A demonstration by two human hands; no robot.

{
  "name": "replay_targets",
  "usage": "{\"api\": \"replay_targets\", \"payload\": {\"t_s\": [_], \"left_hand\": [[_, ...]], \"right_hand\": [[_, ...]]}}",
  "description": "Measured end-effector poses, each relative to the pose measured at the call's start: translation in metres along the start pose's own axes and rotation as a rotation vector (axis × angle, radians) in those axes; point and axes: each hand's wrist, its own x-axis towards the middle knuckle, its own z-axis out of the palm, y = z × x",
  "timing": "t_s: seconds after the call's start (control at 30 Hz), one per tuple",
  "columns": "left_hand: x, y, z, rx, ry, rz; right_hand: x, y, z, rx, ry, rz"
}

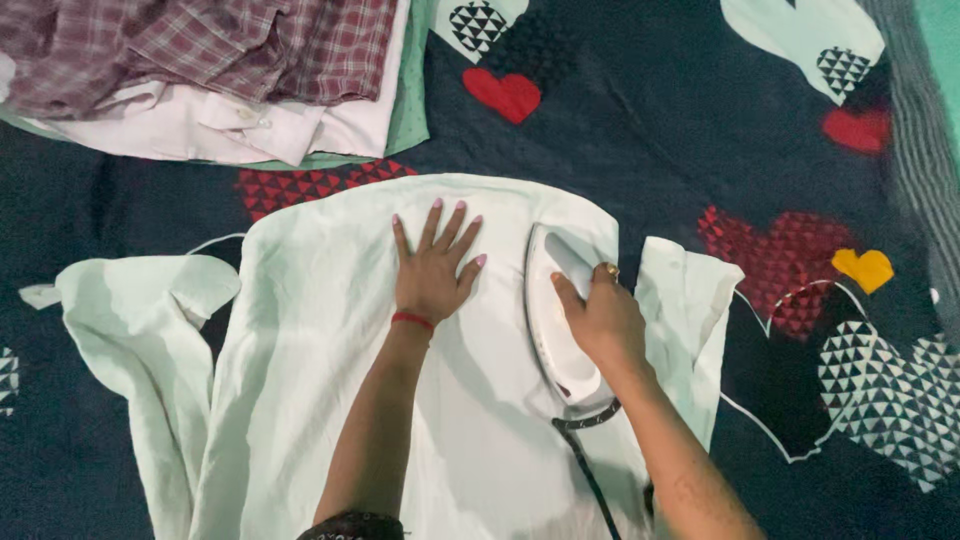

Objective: The person irons a white long-sleeved shirt on a bed. They spread the shirt, use a white electric iron to smooth the back and front, and adjust the collar and sleeves during the process.

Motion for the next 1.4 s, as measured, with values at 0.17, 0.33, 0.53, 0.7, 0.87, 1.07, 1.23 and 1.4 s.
{"api": "replay_targets", "payload": {"t_s": [0.17, 0.33, 0.53, 0.7, 0.87, 1.07, 1.23, 1.4], "left_hand": [[0.003, -0.005, -0.002, -0.018, -0.026, 0.013], [0.004, -0.03, -0.015, -0.101, -0.016, 0.04], [-0.01, -0.056, -0.036, -0.05, -0.03, -0.068], [-0.013, -0.065, -0.024, -0.109, 0.014, -0.053], [-0.032, -0.109, -0.061, 0.127, -0.004, -0.181], [-0.06, -0.144, -0.082, 0.034, 0.119, -0.289], [-0.06, -0.143, -0.078, 0.052, 0.185, -0.297], [-0.063, -0.153, -0.076, -0.106, 0.397, -0.287]], "right_hand": [[0.063, -0.021, -0.003, 0.024, 0.104, -0.136], [0.048, -0.036, -0.015, 0.053, 0.012, -0.137], [0.01, -0.08, 0.028, -0.04, -0.102, -0.042], [0.053, -0.108, 0.039, -0.028, -0.007, -0.101], [0.052, -0.101, 0.042, 0.038, 0.016, -0.24], [0.06, -0.088, 0.056, -0.03, 0.113, -0.396], [0.081, -0.145, 0.021, 0.132, -0.173, -0.151], [0.037, -0.163, 0.026, -0.037, -0.216, -0.184]]}}
